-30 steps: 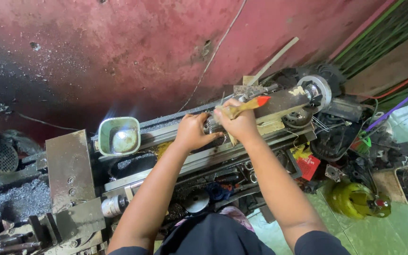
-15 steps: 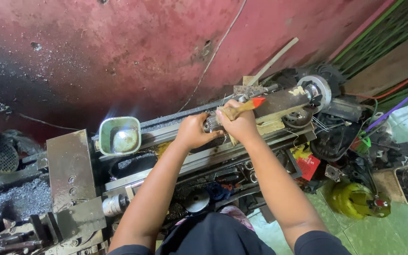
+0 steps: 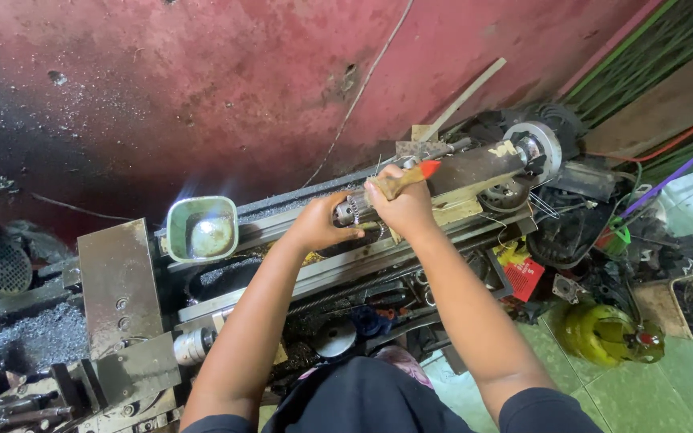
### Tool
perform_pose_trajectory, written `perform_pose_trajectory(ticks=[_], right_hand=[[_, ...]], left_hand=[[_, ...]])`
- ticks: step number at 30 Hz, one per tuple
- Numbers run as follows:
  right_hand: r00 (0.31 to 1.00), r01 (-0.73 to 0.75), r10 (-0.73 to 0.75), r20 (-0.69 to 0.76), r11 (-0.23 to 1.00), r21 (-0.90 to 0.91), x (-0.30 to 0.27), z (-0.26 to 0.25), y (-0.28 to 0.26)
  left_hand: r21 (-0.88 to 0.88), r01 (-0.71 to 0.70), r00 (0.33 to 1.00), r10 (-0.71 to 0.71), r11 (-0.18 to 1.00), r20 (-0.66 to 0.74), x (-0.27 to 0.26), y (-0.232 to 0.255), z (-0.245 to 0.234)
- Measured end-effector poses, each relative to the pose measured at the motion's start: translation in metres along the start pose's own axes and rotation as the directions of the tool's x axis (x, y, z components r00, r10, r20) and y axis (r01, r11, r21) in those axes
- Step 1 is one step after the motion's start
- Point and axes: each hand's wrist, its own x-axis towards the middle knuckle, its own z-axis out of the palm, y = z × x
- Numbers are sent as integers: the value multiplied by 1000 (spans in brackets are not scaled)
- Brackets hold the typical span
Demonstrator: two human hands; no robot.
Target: The person cleans a metal lathe using a brush and a liquid from a container. They scrub the lathe bed and components, then dip the brush into the container to apply more liquid while continuing to clean the machine.
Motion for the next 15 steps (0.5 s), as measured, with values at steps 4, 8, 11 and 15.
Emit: perform_pose_trajectory(ticks=[4,8,11,15], right_hand=[[997,77,-78,16,997,13,8,-2,9],[986,153,-150,79,987,-40,7,-9,1],[985,156,-150,86,985,-72,5,-7,11],[996,52,-52,69,999,1,6,-1,22]], left_hand=[[-27,6,1000,-5,1000,16,3,-10,2],[-14,27,999,-26,1000,32,1,-3,-3],[12,46,997,-47,999,56,2,9,-6],[201,96,991,-112,975,72,1,21,-10]])
